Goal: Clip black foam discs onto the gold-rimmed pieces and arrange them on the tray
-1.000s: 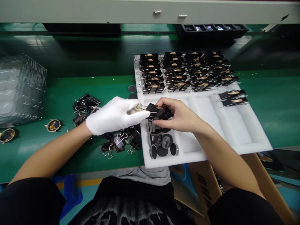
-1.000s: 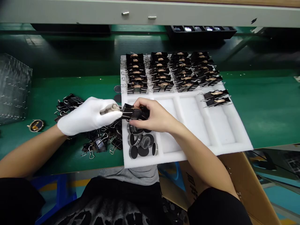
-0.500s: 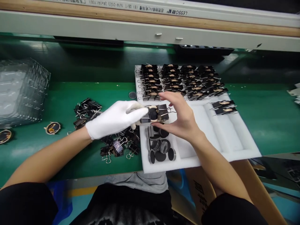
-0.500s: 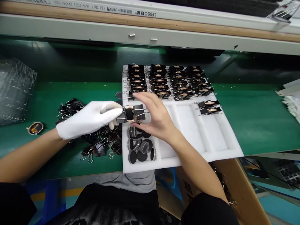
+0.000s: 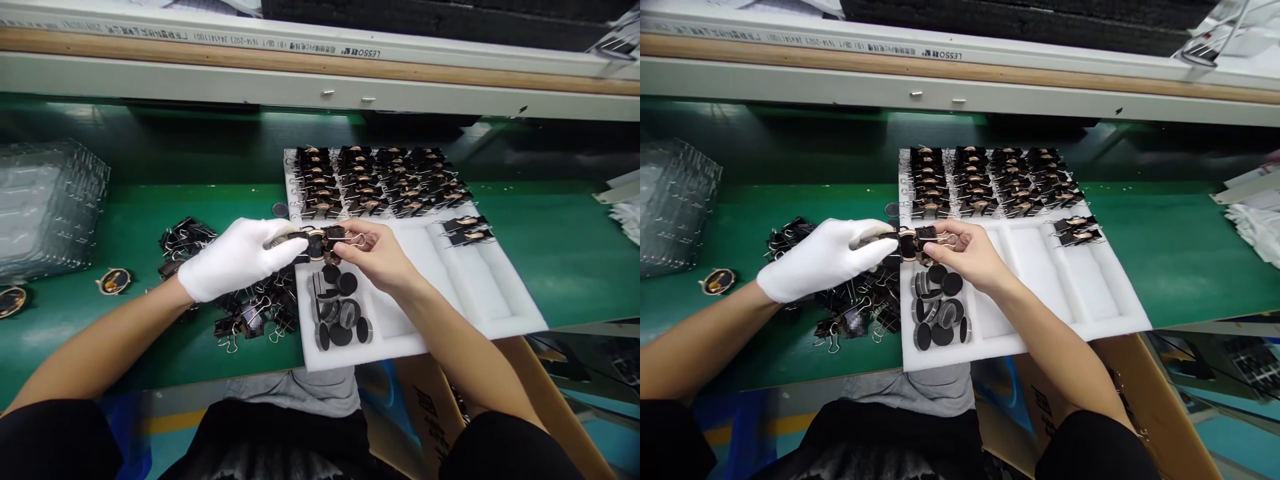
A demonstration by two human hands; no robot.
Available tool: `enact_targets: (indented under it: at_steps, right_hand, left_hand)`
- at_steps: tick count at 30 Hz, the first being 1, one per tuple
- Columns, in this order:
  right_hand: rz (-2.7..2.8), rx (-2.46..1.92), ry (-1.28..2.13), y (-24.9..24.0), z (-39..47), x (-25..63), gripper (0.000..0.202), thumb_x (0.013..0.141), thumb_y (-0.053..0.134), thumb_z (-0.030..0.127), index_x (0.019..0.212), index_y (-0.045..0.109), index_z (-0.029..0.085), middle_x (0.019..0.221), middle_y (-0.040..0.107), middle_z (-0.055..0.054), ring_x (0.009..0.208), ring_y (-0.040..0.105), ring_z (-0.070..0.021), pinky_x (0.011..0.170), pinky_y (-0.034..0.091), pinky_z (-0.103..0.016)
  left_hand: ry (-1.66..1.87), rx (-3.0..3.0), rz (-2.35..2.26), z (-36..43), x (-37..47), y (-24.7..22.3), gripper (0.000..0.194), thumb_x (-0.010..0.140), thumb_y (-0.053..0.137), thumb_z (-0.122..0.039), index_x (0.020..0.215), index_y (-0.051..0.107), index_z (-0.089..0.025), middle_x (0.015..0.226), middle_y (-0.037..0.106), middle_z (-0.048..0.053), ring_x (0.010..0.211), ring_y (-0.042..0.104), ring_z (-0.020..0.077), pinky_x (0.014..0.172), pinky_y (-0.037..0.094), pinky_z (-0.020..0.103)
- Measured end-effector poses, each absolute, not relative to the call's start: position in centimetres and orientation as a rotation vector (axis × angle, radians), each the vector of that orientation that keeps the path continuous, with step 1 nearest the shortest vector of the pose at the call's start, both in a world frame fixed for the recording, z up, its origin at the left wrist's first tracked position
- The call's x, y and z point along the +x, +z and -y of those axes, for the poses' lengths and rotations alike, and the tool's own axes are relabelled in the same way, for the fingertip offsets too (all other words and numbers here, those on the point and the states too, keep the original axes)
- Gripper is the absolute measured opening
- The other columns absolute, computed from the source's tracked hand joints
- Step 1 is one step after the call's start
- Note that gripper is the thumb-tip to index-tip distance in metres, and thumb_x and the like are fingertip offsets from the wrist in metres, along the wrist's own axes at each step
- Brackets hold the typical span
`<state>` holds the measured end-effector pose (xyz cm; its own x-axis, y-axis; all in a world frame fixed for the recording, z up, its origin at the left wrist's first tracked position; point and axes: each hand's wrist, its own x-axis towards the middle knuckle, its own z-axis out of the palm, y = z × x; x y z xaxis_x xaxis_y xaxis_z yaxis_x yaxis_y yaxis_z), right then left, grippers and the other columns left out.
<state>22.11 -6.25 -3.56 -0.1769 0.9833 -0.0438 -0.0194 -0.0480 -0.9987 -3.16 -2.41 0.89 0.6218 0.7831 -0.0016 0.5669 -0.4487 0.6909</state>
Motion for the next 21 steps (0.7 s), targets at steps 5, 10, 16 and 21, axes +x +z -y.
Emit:
enact_targets:
  at_steps: [5, 10, 16, 21]
  right_hand:
    - [1.605, -1.119, 1.241, -3.1, 5.7, 22.8, 0.034, 0.081, 0.088, 0.042, 0.099, 0.070, 0.020, 0.096, 0.074, -0.004, 0.083, 0.068, -0.0174, 0.073, 0.054, -0.031]
    - [2.112, -0.986, 0.972, -1.2, 6.9, 23.7, 0.022, 0.091, 0.079, 0.031, 0.108, 0.070, 0.020, 0.107, 0.077, -0.007, 0.096, 0.070, -0.0207, 0.087, 0.054, -0.035]
    - [2.194, -1.059, 0.671, 1.3, 11.7, 29.5, 0.018, 0.098, 0.074, 0.030, 0.114, 0.075, 0.022, 0.103, 0.078, -0.007, 0.093, 0.073, -0.0216, 0.082, 0.056, -0.035]
    - [1.990, -1.279, 0.272, 2.2, 14.6, 40.9, 0.023, 0.084, 0.089, 0.034, 0.106, 0.084, 0.032, 0.095, 0.082, -0.005, 0.096, 0.073, -0.0279, 0.088, 0.058, -0.044]
  left_hand:
    - [0.374, 2.304, -1.030, 2.7, -3.2, 0.8, 0.048, 0.102, 0.053, -0.060, 0.121, 0.075, -0.021, 0.089, 0.077, 0.001, 0.072, 0.065, 0.0157, 0.066, 0.044, 0.027]
    - [0.264, 2.572, -0.875, 3.7, -3.0, 1.0, 0.047, 0.106, 0.046, -0.057, 0.123, 0.073, -0.024, 0.091, 0.078, 0.003, 0.075, 0.069, 0.0186, 0.068, 0.045, 0.029]
    - [0.158, 2.742, -0.790, 3.8, -4.0, 2.5, 0.048, 0.109, 0.042, -0.052, 0.143, 0.063, -0.026, 0.103, 0.081, 0.003, 0.081, 0.074, 0.0213, 0.073, 0.050, 0.032]
    - [0.237, 2.841, -0.828, 2.8, -4.8, 3.1, 0.043, 0.106, 0.046, -0.054, 0.137, 0.068, -0.033, 0.110, 0.082, 0.001, 0.088, 0.077, 0.0248, 0.077, 0.054, 0.034]
